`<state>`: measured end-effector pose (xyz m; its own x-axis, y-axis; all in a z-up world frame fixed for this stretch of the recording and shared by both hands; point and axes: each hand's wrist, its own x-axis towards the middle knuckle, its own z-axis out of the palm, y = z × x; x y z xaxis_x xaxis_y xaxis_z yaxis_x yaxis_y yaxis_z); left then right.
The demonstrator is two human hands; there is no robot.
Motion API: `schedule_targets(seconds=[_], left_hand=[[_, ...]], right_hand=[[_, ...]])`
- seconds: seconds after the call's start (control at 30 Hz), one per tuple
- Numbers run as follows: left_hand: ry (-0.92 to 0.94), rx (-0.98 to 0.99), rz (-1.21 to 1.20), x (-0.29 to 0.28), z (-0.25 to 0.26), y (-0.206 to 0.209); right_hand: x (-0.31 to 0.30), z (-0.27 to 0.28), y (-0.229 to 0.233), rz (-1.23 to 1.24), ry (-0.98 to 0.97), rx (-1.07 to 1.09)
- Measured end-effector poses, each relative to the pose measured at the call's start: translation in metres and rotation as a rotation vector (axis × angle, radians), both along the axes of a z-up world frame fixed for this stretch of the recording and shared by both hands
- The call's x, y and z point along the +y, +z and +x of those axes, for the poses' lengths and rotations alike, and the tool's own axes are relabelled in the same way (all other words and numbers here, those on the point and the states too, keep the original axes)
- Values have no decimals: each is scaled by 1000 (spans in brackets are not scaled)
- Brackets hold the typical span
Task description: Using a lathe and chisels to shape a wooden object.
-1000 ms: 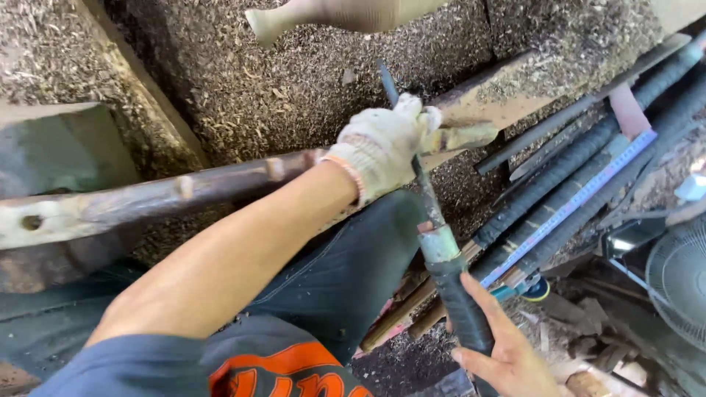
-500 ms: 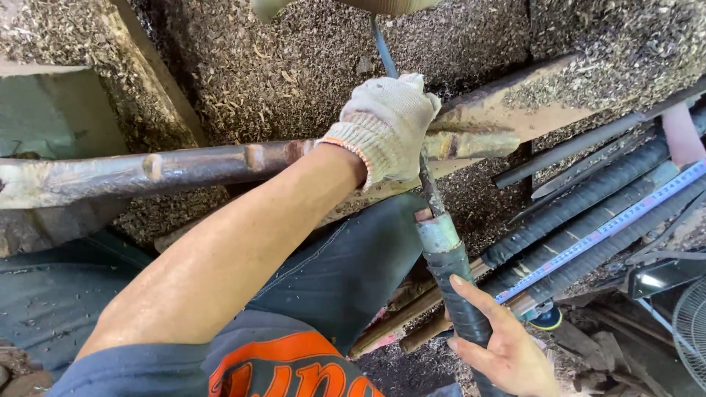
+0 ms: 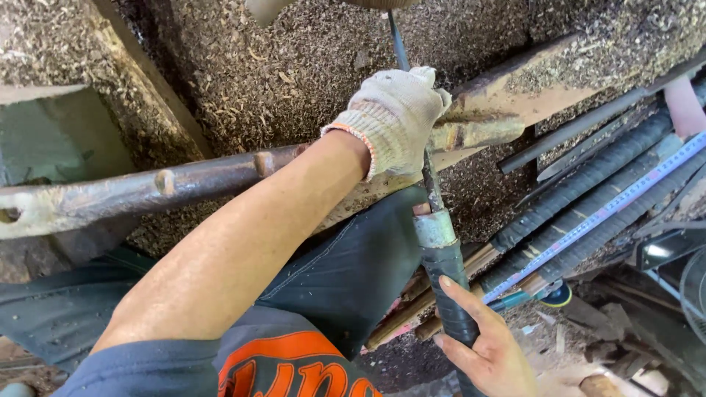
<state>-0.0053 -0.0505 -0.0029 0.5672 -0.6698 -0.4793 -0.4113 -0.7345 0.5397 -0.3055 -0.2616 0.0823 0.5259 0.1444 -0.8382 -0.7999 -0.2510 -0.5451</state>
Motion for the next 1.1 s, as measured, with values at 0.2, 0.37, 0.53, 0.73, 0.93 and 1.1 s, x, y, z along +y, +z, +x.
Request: schedule_targets(seconds=[0.2, 0.37, 0.53, 0.73, 0.93, 1.1], left_hand=[[-38, -9, -53, 0, 2, -4], [-51, -32, -93, 1, 1, -10], [-46, -38, -95, -1, 2, -11], [-49, -17, -22, -3, 0, -9], [20, 26, 49, -3, 1, 4], [-25, 80, 111, -6, 4, 7]], right_hand=[[24, 6, 6, -99, 105, -134], [36, -12, -3, 13, -59, -140], [38, -10, -2, 60, -160, -109], [14, 7, 4, -34, 13, -45], [-21, 7, -9, 81, 61, -113], [-11, 11, -2, 21, 5, 111]])
